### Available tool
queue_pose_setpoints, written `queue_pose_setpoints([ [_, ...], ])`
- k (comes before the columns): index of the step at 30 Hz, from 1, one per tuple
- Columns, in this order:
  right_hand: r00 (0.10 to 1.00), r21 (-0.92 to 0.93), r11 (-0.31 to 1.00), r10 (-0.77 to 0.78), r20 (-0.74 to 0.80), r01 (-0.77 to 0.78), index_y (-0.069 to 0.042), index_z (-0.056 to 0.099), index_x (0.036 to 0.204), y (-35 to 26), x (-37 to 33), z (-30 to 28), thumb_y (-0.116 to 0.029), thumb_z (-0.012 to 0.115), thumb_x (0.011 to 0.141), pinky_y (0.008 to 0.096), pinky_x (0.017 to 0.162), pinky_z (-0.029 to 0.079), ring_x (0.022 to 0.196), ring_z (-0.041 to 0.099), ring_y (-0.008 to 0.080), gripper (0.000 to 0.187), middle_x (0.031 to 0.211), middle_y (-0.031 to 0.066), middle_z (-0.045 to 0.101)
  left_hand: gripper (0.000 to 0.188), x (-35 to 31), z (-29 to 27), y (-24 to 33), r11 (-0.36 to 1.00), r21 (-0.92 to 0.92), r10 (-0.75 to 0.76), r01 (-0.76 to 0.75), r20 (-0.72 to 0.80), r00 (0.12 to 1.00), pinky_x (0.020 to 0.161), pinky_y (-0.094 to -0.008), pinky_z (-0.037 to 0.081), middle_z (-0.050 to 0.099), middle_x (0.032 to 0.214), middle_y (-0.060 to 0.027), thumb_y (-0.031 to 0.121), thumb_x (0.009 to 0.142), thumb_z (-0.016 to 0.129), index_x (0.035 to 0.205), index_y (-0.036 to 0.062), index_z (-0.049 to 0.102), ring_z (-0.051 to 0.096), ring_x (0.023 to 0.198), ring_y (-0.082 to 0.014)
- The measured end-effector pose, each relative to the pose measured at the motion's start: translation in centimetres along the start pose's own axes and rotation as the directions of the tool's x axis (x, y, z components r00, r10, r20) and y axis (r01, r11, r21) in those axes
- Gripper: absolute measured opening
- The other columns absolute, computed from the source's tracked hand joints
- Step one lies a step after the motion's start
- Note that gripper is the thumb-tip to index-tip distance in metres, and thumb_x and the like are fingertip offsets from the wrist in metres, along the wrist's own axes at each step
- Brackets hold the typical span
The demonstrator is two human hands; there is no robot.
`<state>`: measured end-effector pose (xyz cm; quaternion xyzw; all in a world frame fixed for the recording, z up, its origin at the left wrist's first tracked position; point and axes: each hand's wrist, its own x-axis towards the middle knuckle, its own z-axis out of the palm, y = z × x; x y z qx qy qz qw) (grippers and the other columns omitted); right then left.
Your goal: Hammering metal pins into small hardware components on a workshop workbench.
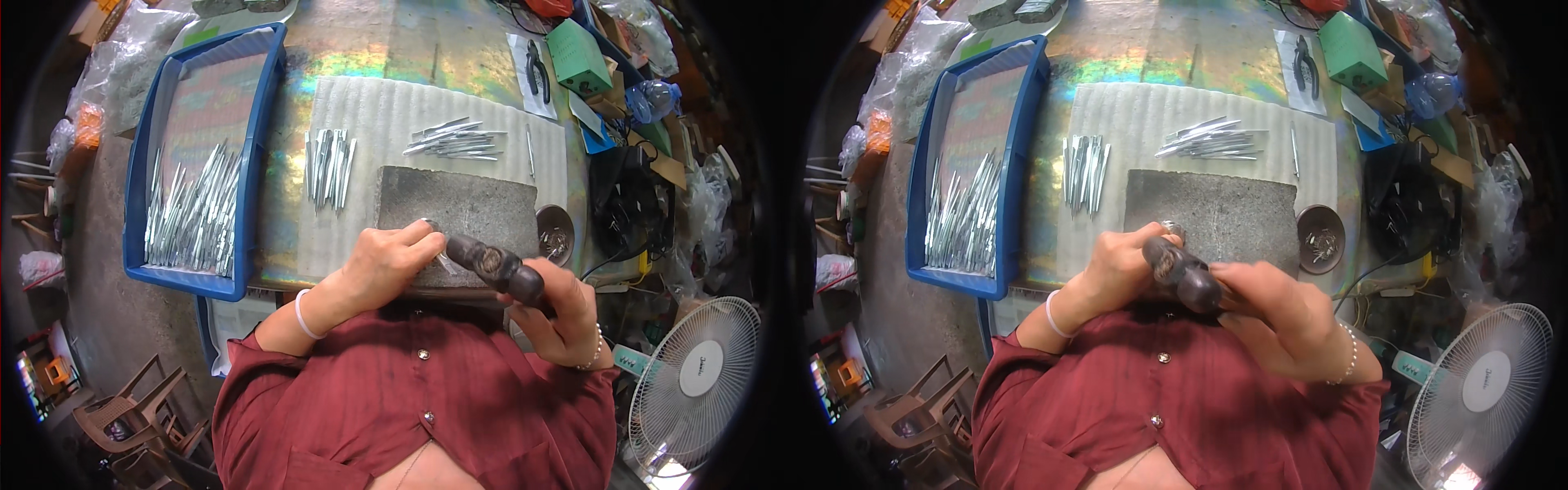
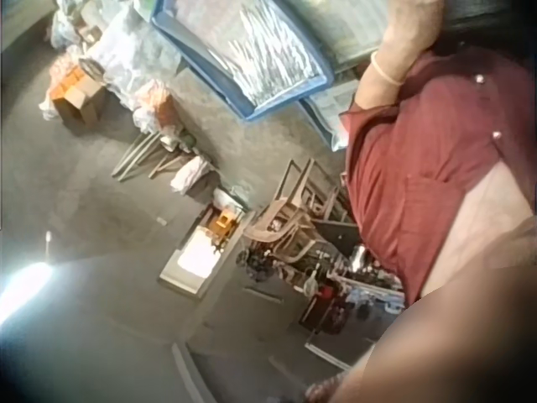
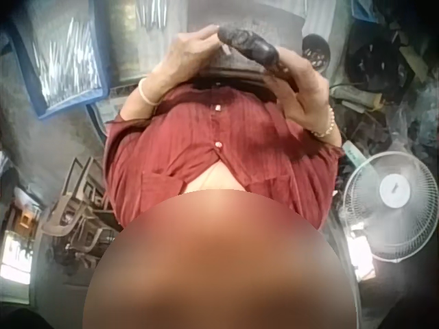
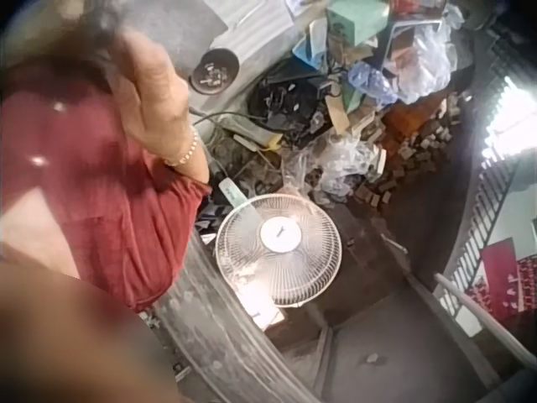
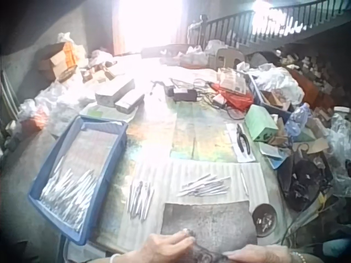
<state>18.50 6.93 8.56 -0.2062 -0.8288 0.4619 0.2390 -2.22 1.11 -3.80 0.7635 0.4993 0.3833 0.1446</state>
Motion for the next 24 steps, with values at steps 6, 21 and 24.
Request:
queue_pose_setpoints([
  [6,0.995,-0.240,0.969,-0.043,0.092,0.064,0.006,0.050,0.121,-1.2,-1.0,-1.4,0.010,0.068,0.069,0.0309,0.058,0.053,0.068,0.065,0.0246,0.055,0.083,0.0149,0.063,0.016,0.3,-0.2,-0.1,0.999,-0.049,-0.025,0.024,-0.012,1.000,0.047,-0.0321,0.046,0.052,0.076,-0.0048,0.005,0.073,0.059,0.088,0.0087,0.055,0.059,0.060,-0.0229],
  [21,0.977,-0.371,0.908,-0.149,0.151,0.195,0.013,0.047,0.120,-0.3,-0.9,-0.7,0.005,0.070,0.069,0.0275,0.054,0.052,0.066,0.063,0.0207,0.057,0.092,0.0171,0.063,0.021,0.4,-0.2,0.0,0.997,-0.069,-0.035,0.035,0.001,0.999,0.048,-0.0331,0.047,0.054,0.078,-0.0052,0.002,0.070,0.059,0.090,0.0083,0.055,0.060,0.060,-0.0241],
  [24,0.974,-0.424,0.890,-0.082,0.213,0.168,0.012,0.047,0.121,-0.1,-1.9,-2.7,0.003,0.066,0.072,0.0244,0.054,0.052,0.061,0.060,0.0189,0.053,0.087,0.0144,0.062,0.020,0.5,-0.3,-0.1,0.996,-0.080,-0.038,0.038,0.014,0.999,0.048,-0.0333,0.047,0.054,0.079,-0.0051,0.002,0.071,0.059,0.089,0.0083,0.055,0.060,0.061,-0.0241],
])
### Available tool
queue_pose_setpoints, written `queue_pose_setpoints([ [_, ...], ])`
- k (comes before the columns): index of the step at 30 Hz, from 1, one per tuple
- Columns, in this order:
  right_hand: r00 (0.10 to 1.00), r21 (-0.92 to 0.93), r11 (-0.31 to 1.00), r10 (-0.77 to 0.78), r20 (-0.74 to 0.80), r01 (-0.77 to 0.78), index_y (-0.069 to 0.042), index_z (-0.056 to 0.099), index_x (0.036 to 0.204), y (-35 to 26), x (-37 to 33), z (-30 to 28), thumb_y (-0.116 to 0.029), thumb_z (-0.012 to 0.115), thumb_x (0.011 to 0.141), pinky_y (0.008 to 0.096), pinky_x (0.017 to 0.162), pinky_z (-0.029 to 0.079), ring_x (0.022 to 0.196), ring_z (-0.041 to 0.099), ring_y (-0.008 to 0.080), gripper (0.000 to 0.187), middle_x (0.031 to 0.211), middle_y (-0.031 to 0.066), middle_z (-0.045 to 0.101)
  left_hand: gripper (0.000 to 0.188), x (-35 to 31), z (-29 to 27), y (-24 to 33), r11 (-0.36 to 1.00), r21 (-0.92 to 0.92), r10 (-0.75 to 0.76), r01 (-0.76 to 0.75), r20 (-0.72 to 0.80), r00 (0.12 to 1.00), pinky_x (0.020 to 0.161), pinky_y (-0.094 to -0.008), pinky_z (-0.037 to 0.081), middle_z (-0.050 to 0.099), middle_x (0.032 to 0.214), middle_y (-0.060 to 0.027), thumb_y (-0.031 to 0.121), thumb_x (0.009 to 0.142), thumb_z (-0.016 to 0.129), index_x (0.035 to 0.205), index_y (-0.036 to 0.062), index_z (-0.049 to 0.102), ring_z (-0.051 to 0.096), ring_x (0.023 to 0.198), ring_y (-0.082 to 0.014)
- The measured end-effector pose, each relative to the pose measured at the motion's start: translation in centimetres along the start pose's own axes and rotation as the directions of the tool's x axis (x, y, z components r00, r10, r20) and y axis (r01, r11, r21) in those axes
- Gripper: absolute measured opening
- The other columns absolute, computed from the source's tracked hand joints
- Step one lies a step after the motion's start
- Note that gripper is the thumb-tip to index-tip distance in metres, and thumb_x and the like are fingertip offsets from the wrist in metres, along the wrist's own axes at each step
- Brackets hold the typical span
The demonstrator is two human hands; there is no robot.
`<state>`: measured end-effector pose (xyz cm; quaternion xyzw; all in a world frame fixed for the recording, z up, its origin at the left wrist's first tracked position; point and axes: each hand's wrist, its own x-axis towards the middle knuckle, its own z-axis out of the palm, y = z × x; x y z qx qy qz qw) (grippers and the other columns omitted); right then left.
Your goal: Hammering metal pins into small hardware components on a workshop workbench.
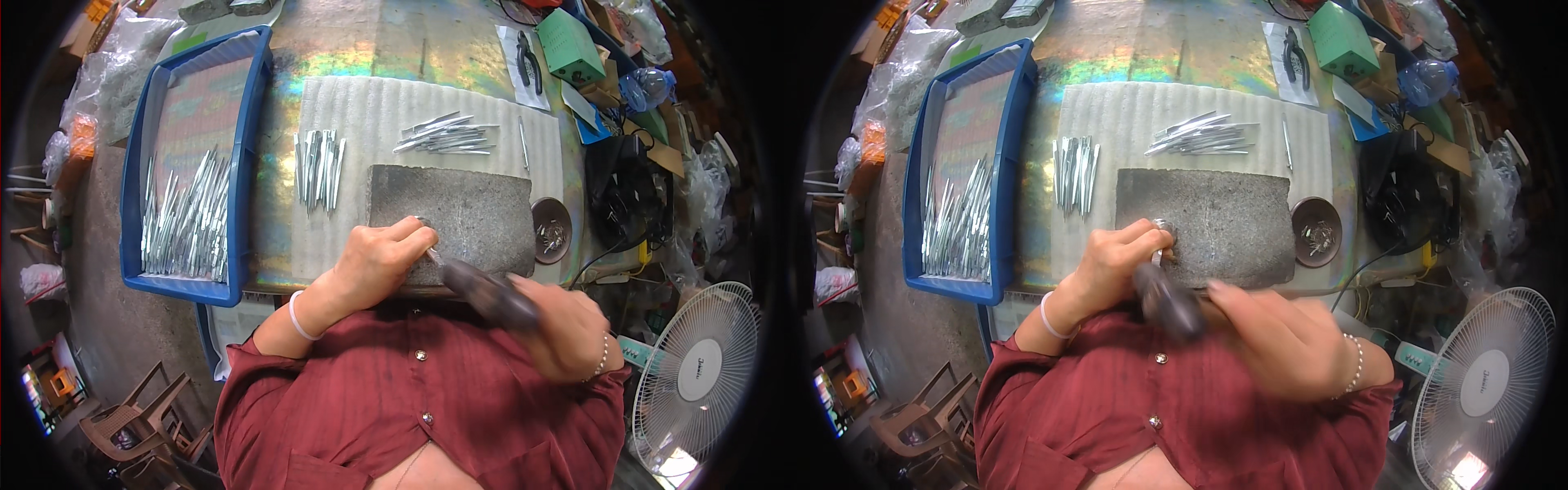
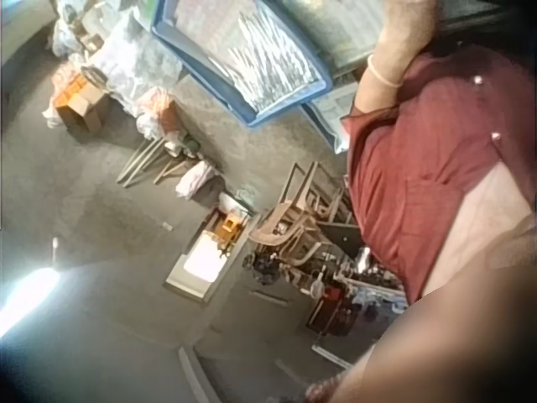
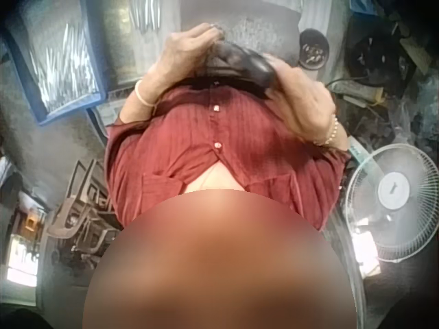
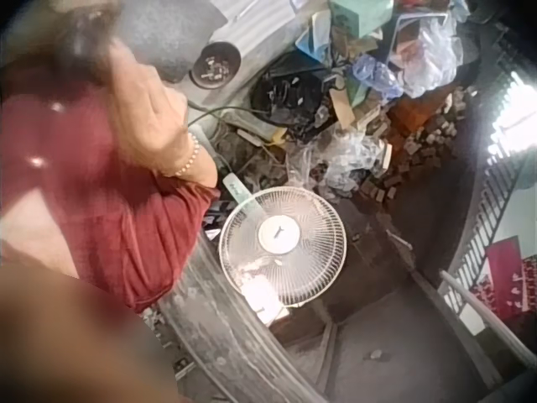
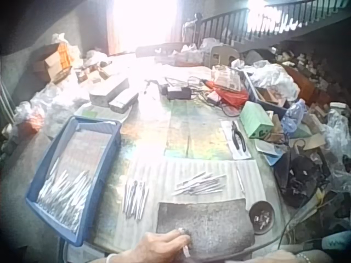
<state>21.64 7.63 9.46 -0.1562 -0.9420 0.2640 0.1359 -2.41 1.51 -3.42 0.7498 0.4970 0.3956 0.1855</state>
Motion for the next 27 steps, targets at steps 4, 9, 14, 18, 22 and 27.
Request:
queue_pose_setpoints([
  [4,0.981,0.516,0.856,-0.067,0.183,-0.038,0.008,0.053,0.117,-1.3,-1.1,-0.6,0.003,0.063,0.074,0.0258,0.050,0.048,0.059,0.059,0.0195,0.044,0.081,0.0131,0.061,0.019,0.1,0.4,0.2,1.000,0.015,0.023,-0.024,0.033,0.999,0.048,-0.0337,0.047,0.054,0.078,-0.0055,0.002,0.071,0.058,0.089,0.0085,0.055,0.060,0.060,-0.0249],
  [9,0.987,-0.099,0.994,0.027,-0.157,-0.042,0.006,0.055,0.116,-2.6,2.1,-1.2,0.004,0.068,0.069,0.0288,0.046,0.047,0.054,0.059,0.0189,0.049,0.074,0.0106,0.060,0.019,-0.2,-0.4,0.3,0.999,0.017,-0.037,0.037,-0.012,0.999,0.048,-0.0352,0.047,0.053,0.076,-0.0062,0.001,0.071,0.058,0.088,0.0087,0.055,0.058,0.059,-0.0273],
  [14,0.954,-0.046,0.978,0.186,-0.234,-0.201,0.003,0.053,0.120,0.5,1.2,1.7,0.002,0.067,0.074,0.0345,0.052,0.048,0.060,0.059,0.0285,0.048,0.079,0.0141,0.059,0.011,-0.1,-1.7,1.6,0.605,-0.729,-0.368,0.321,0.102,0.924,0.053,-0.0225,0.051,0.065,0.084,-0.0107,0.008,0.092,0.056,0.096,-0.0017,0.055,0.066,0.067,-0.0137],
  [18,0.942,-0.064,0.961,0.248,-0.227,-0.269,0.000,0.051,0.124,4.8,0.1,6.2,0.001,0.064,0.077,0.0361,0.053,0.048,0.062,0.059,0.0295,0.049,0.080,0.0133,0.057,0.015,0.0,-3.6,2.2,0.080,-0.964,-0.547,0.252,0.168,0.820,0.054,-0.0217,0.055,0.061,0.090,-0.0152,0.013,0.095,0.052,0.093,-0.0013,0.054,0.065,0.063,-0.0159],
  [22,0.914,-0.192,0.901,0.355,-0.194,-0.390,-0.003,0.049,0.124,6.3,-0.3,7.8,-0.002,0.064,0.078,0.0377,0.058,0.049,0.067,0.059,0.0304,0.049,0.086,0.0137,0.056,0.016,0.4,-3.7,1.9,-0.155,-0.969,-0.571,0.194,0.248,0.782,0.049,-0.0208,0.055,0.060,0.092,-0.0162,0.015,0.097,0.047,0.095,0.0004,0.053,0.065,0.058,-0.0160],
  [27,0.922,-0.264,0.885,0.355,-0.152,-0.384,-0.002,0.050,0.121,6.6,0.0,7.3,-0.002,0.064,0.077,0.0388,0.064,0.048,0.073,0.059,0.0318,0.045,0.089,0.0140,0.056,0.015,0.8,-3.2,1.3,-0.190,-0.958,-0.587,0.215,0.287,0.757,0.049,-0.0211,0.055,0.061,0.090,-0.0161,0.015,0.097,0.048,0.095,0.0004,0.053,0.065,0.058,-0.0157],
])
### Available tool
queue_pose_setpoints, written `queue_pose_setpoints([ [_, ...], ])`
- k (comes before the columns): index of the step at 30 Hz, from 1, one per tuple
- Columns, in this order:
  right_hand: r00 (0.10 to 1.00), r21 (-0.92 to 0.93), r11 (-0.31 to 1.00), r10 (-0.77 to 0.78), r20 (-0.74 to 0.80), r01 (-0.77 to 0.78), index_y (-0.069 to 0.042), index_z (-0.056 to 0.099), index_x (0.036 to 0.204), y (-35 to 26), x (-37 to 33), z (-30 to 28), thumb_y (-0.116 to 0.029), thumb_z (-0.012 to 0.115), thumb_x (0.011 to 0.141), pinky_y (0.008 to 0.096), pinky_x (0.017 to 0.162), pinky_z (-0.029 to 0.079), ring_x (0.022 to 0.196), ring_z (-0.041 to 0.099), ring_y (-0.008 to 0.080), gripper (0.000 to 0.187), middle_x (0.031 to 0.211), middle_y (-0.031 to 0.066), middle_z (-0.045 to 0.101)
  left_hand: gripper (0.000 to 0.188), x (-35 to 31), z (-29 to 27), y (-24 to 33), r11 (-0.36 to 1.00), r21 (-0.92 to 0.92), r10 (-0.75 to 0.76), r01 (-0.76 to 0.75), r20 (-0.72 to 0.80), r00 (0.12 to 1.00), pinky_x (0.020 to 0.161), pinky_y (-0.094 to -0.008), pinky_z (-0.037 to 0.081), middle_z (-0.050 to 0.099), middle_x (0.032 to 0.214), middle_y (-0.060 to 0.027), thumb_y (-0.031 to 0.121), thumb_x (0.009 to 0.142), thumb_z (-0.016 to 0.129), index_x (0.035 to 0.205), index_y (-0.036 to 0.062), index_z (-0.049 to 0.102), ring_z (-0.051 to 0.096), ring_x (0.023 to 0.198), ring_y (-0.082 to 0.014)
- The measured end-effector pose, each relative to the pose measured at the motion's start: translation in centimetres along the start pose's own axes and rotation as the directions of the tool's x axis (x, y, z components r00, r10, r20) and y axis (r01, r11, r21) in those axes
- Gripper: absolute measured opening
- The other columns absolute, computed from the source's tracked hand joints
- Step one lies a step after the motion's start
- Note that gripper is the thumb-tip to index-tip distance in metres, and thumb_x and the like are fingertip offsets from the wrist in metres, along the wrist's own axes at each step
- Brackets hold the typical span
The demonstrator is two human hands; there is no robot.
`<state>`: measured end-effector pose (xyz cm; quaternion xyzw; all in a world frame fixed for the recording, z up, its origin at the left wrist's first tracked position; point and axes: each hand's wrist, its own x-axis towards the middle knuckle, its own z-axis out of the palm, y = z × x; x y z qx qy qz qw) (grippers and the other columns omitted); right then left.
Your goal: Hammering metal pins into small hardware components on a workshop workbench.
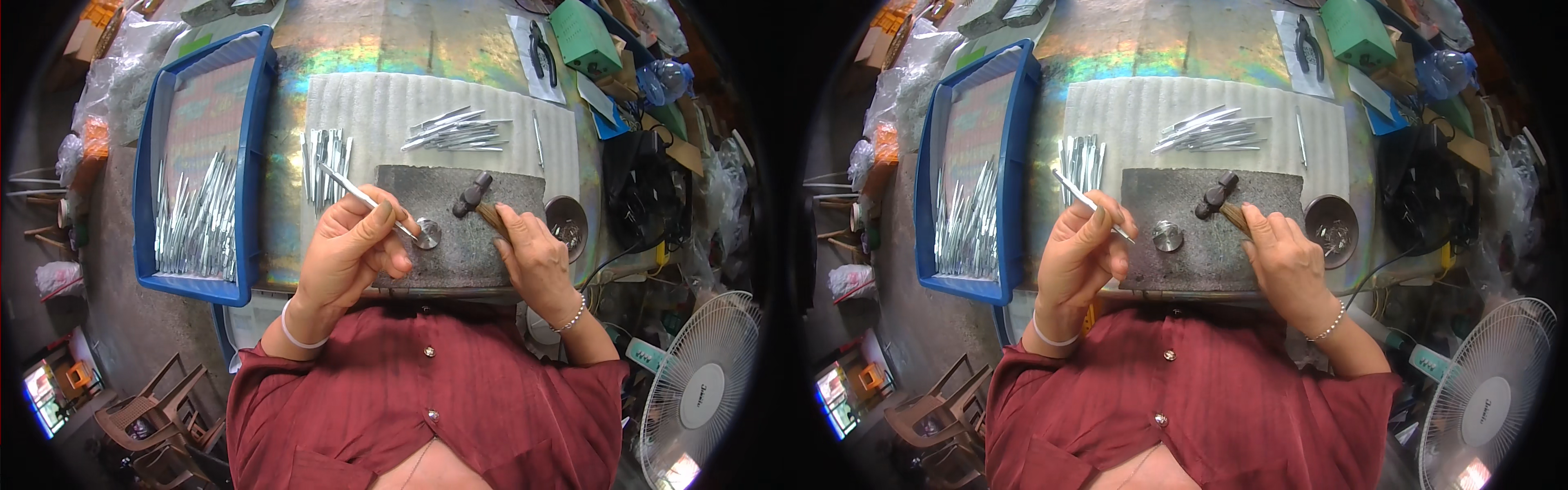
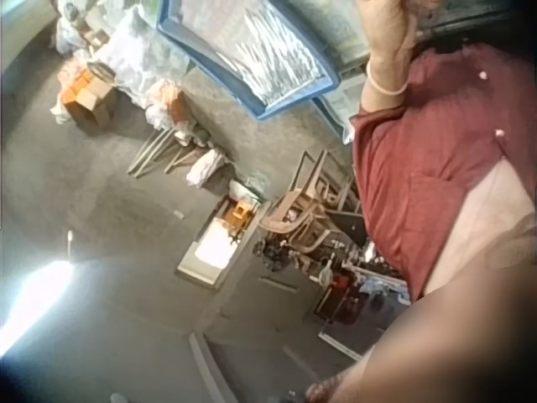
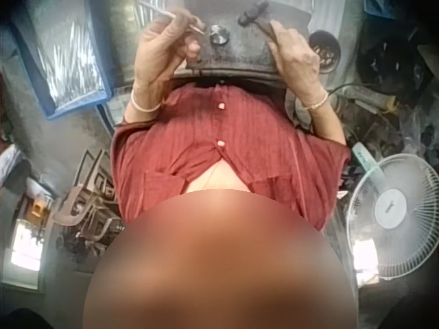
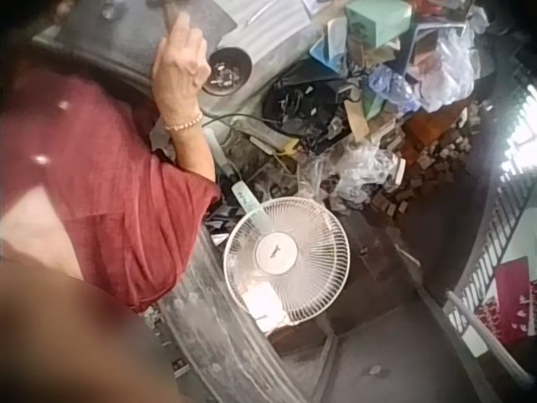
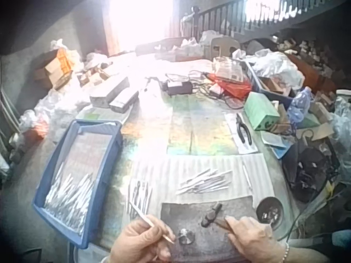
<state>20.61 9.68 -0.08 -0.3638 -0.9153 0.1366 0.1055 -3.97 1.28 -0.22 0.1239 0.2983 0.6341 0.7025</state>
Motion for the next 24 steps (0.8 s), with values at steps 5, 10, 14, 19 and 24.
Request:
queue_pose_setpoints([
  [5,0.996,0.102,0.994,0.052,-0.076,-0.044,-0.002,0.057,0.109,3.7,1.9,-1.2,-0.015,0.063,0.083,0.0382,0.064,0.048,0.073,0.059,0.0287,0.030,0.087,0.0143,0.057,0.014,0.6,0.0,-0.3,0.999,0.036,-0.014,0.015,-0.023,1.000,0.047,-0.0209,0.053,0.063,0.086,-0.0158,0.014,0.096,0.049,0.096,0.0015,0.054,0.065,0.057,-0.0151],
  [10,0.952,0.162,0.954,0.276,-0.132,-0.254,0.000,0.057,0.109,13.2,6.4,0.1,-0.016,0.058,0.086,0.0390,0.067,0.047,0.078,0.061,0.0330,0.028,0.090,0.0184,0.061,0.019,1.0,0.3,-0.4,0.990,0.138,-0.008,0.010,-0.015,1.000,0.046,-0.0199,0.050,0.066,0.081,-0.0152,0.010,0.091,0.058,0.107,0.0028,0.050,0.063,0.054,-0.0139],
  [14,0.938,0.021,0.946,0.322,-0.125,-0.322,0.000,0.054,0.112,17.5,9.2,2.1,-0.020,0.061,0.082,0.0429,0.073,0.047,0.081,0.061,0.0375,0.036,0.091,0.0213,0.062,0.025,1.2,0.8,-0.3,0.976,0.219,0.001,0.011,-0.055,0.998,0.043,-0.0190,0.047,0.066,0.076,-0.0140,0.008,0.089,0.062,0.109,0.0038,0.048,0.061,0.051,-0.0129],
  [19,0.920,0.072,0.918,0.392,0.005,-0.391,0.000,0.053,0.110,16.8,11.7,2.5,-0.014,0.059,0.077,0.0432,0.075,0.046,0.084,0.062,0.0369,0.037,0.085,0.0206,0.063,0.029,1.4,0.8,0.0,0.971,0.234,-0.039,0.054,-0.067,0.997,0.041,-0.0184,0.044,0.066,0.074,-0.0129,0.008,0.086,0.066,0.108,0.0047,0.048,0.058,0.047,-0.0114],
  [24,0.919,0.086,0.916,0.393,0.012,-0.393,0.001,0.052,0.108,16.0,12.0,3.1,-0.011,0.058,0.076,0.0429,0.076,0.046,0.084,0.062,0.0368,0.035,0.085,0.0216,0.063,0.030,1.7,0.8,0.3,0.977,0.174,-0.116,0.124,-0.055,0.992,0.040,-0.0176,0.042,0.066,0.073,-0.0120,0.008,0.086,0.066,0.109,0.0050,0.048,0.057,0.046,-0.0107],
])
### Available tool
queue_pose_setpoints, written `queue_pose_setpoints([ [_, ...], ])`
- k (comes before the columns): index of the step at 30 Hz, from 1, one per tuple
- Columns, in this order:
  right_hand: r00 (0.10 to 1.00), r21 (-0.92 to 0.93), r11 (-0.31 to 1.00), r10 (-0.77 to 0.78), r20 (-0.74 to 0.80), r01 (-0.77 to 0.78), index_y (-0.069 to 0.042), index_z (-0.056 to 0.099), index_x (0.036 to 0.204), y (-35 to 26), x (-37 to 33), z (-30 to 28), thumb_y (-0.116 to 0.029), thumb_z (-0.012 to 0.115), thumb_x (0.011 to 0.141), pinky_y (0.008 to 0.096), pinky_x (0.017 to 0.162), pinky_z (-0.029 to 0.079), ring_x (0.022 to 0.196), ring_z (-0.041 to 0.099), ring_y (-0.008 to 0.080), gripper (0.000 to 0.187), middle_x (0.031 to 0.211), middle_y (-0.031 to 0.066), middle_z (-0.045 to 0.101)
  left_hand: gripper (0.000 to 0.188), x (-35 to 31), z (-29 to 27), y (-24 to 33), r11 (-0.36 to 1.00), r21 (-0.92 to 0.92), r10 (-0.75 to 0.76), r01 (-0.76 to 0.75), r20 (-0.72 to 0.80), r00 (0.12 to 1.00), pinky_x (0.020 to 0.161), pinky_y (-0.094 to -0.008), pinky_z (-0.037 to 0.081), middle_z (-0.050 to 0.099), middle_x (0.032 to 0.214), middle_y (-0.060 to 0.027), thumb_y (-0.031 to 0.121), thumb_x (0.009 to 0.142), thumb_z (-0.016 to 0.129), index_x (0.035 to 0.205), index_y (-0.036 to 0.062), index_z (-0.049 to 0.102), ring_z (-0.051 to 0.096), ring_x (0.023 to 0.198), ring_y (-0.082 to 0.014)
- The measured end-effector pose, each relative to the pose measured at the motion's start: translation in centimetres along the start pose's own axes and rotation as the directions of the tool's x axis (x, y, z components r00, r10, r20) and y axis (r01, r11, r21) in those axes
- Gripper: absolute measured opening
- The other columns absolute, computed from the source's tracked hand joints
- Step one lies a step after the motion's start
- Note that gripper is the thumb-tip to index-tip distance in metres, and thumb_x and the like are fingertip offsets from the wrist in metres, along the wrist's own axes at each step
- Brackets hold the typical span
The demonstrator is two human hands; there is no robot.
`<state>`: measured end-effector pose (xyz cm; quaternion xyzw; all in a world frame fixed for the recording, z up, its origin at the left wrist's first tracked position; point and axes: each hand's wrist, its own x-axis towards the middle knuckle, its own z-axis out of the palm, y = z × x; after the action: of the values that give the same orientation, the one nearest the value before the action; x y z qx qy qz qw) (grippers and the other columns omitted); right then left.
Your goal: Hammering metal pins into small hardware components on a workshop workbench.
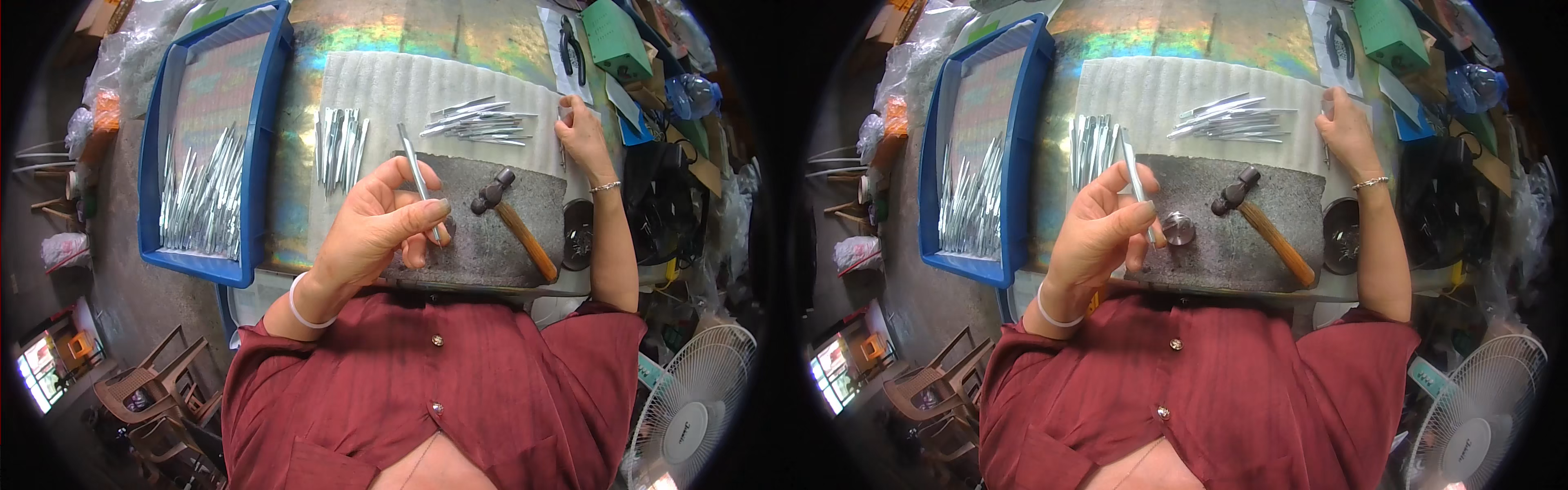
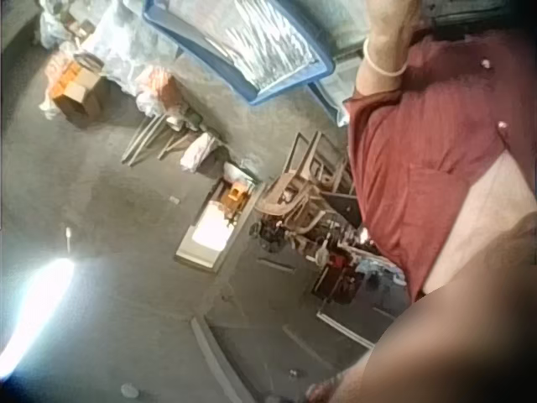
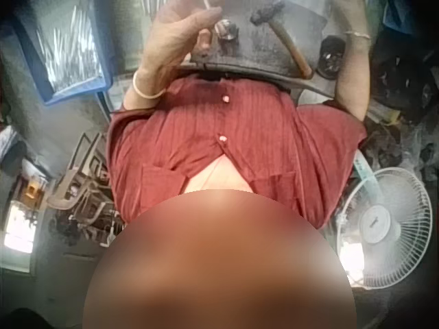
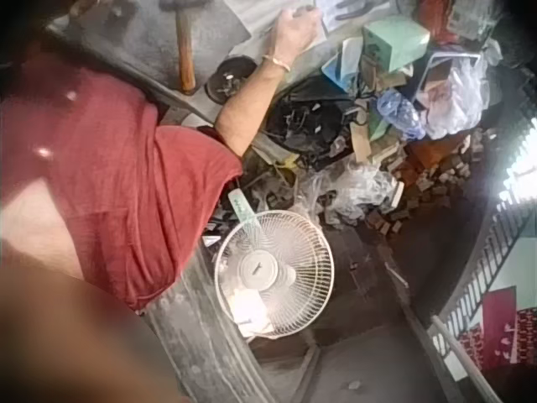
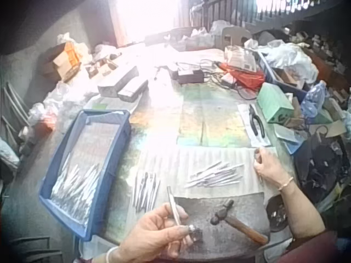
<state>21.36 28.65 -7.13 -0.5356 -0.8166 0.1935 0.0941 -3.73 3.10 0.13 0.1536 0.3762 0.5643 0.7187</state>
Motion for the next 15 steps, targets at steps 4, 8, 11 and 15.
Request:
queue_pose_setpoints([
  [4,0.999,-0.076,0.996,-0.050,0.020,0.052,0.000,0.052,0.107,0.4,0.0,0.1,-0.005,0.056,0.073,0.0390,0.072,0.047,0.077,0.062,0.0312,0.035,0.078,0.0162,0.061,0.031,-0.1,0.0,0.1,0.998,-0.017,-0.063,0.064,0.056,0.996,0.039,-0.0171,0.041,0.065,0.072,-0.0115,0.007,0.085,0.066,0.110,0.0044,0.048,0.056,0.045,-0.0093],
  [8,0.997,-0.092,0.994,-0.062,0.043,0.066,0.000,0.052,0.105,0.3,0.0,0.3,-0.004,0.055,0.072,0.0396,0.073,0.047,0.080,0.062,0.0328,0.034,0.080,0.0173,0.061,0.034,-0.4,-0.2,-0.1,0.995,-0.020,-0.091,0.093,0.105,0.990,0.039,-0.0169,0.041,0.065,0.071,-0.0105,0.008,0.085,0.067,0.112,0.0037,0.048,0.055,0.045,-0.0082],
  [11,0.997,-0.093,0.994,-0.059,0.040,0.062,0.000,0.052,0.105,0.4,-0.2,0.3,-0.005,0.056,0.071,0.0397,0.073,0.047,0.079,0.062,0.0333,0.034,0.079,0.0174,0.061,0.035,-0.7,-0.3,-0.4,0.996,0.010,-0.091,0.091,0.115,0.989,0.039,-0.0169,0.040,0.062,0.068,-0.0072,0.008,0.084,0.069,0.112,0.0034,0.048,0.053,0.044,-0.0070],
  [15,0.999,-0.083,0.996,-0.042,0.005,0.042,0.001,0.054,0.103,0.3,-0.6,0.4,-0.006,0.057,0.071,0.0380,0.072,0.047,0.077,0.062,0.0303,0.032,0.079,0.0169,0.061,0.036,-1.2,-0.4,-0.3,0.988,0.032,-0.155,0.152,0.150,0.977,0.038,-0.0167,0.037,0.060,0.065,-0.0034,0.009,0.082,0.070,0.112,0.0035,0.050,0.050,0.043,-0.0055],
])
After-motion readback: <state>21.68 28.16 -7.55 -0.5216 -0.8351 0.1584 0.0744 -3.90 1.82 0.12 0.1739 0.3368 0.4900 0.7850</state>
